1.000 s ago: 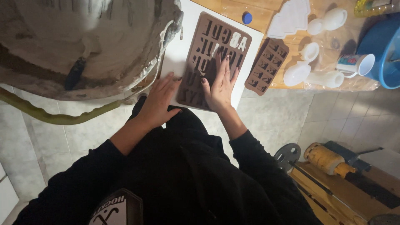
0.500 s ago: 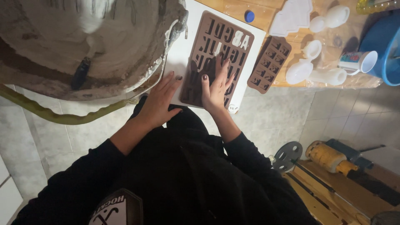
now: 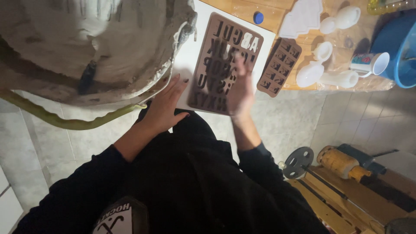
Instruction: The person is preparing alphabet silicone molds and filling them with a white paste or plaster mixture.
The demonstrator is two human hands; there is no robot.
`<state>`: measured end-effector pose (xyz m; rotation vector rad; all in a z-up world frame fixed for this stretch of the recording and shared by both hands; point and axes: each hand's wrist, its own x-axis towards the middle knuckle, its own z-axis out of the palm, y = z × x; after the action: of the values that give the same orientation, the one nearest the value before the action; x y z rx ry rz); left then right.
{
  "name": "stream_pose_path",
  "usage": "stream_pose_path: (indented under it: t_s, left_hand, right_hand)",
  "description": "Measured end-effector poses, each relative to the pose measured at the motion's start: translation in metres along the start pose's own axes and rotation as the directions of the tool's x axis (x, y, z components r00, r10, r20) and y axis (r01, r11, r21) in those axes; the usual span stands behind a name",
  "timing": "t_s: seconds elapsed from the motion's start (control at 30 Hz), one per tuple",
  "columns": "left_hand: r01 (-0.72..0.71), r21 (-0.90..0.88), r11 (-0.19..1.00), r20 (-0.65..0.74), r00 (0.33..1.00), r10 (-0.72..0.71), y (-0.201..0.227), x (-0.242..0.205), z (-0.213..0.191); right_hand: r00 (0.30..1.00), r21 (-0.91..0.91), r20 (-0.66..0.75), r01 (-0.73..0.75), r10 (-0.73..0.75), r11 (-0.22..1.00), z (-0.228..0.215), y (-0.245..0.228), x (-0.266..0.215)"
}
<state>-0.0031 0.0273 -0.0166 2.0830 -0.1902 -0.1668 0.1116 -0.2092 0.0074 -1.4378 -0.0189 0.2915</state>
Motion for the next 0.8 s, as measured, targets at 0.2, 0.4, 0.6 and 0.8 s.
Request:
stream_pose_path:
  t_s: [0.2,0.4,0.6,0.8]
  left_hand:
    - [0.006,-0.109,0.994,-0.062,0.998,-0.013,-0.012,-0.006,0.013]
    - [-0.011,-0.079,0.997,-0.175,0.985,-0.003,0.003,-0.006,-0.004]
    - [0.034,-0.060,0.998,-0.173,0.984,-0.044,-0.010,-0.014,0.004]
    - [0.018,-0.049,0.999,-0.193,0.981,-0.027,-0.001,-0.013,0.000]
  right_hand:
    - [0.954,0.252,0.170,0.200,-0.247,0.947,0.025,-0.102,0.003]
    - [0.659,-0.454,0.684,0.720,-0.313,0.525,0.110,-0.157,0.020]
    - [0.483,-0.469,0.873,0.868,0.061,-0.160,0.123,-0.167,0.033]
    - [0.524,-0.517,0.851,0.821,-0.039,-0.241,0.083,-0.204,0.033]
